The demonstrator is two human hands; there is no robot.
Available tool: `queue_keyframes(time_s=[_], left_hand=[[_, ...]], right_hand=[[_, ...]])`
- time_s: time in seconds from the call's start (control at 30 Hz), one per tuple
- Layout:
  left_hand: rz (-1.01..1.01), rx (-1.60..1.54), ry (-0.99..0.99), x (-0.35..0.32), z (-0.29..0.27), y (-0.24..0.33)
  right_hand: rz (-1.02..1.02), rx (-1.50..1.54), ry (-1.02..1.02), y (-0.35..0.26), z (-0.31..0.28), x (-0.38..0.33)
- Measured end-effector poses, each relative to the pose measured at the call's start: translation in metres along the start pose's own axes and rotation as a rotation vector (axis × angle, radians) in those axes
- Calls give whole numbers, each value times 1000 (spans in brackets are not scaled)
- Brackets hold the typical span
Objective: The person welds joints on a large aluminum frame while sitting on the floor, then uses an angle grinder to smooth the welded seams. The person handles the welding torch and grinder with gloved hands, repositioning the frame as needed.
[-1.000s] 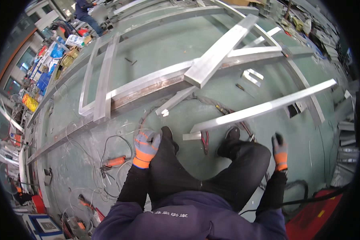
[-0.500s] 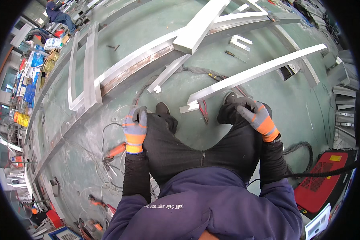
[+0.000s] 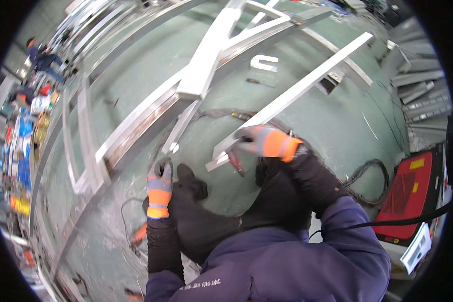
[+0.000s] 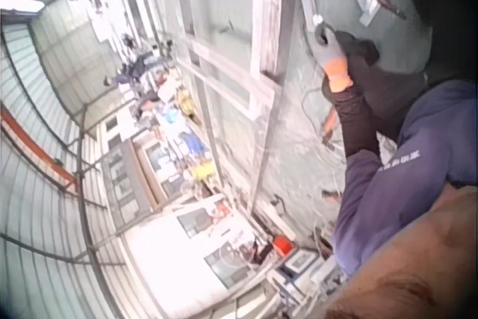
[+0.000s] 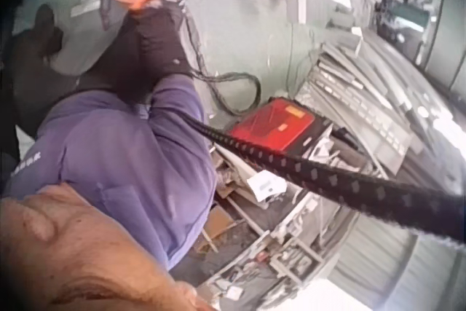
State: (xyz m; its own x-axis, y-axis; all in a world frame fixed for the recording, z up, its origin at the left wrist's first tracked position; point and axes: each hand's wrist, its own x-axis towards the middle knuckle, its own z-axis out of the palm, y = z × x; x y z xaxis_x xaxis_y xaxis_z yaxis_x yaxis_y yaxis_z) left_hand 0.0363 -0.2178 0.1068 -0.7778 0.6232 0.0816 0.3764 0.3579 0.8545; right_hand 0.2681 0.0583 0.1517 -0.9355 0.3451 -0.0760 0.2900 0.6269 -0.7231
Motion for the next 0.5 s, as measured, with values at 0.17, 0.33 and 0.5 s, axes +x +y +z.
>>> queue_keyframes(time_s=[0.17,0.33,0.5], left_hand=[[-50,209,-207,49,82,-58],[-285,657,-552,59,179,-120],[-349,528,-490,44,244,-195]], right_hand=[[141,-342,-94,43,60,79],[236,-330,-465,59,55,82],[224,-284,-352,66,57,97]])
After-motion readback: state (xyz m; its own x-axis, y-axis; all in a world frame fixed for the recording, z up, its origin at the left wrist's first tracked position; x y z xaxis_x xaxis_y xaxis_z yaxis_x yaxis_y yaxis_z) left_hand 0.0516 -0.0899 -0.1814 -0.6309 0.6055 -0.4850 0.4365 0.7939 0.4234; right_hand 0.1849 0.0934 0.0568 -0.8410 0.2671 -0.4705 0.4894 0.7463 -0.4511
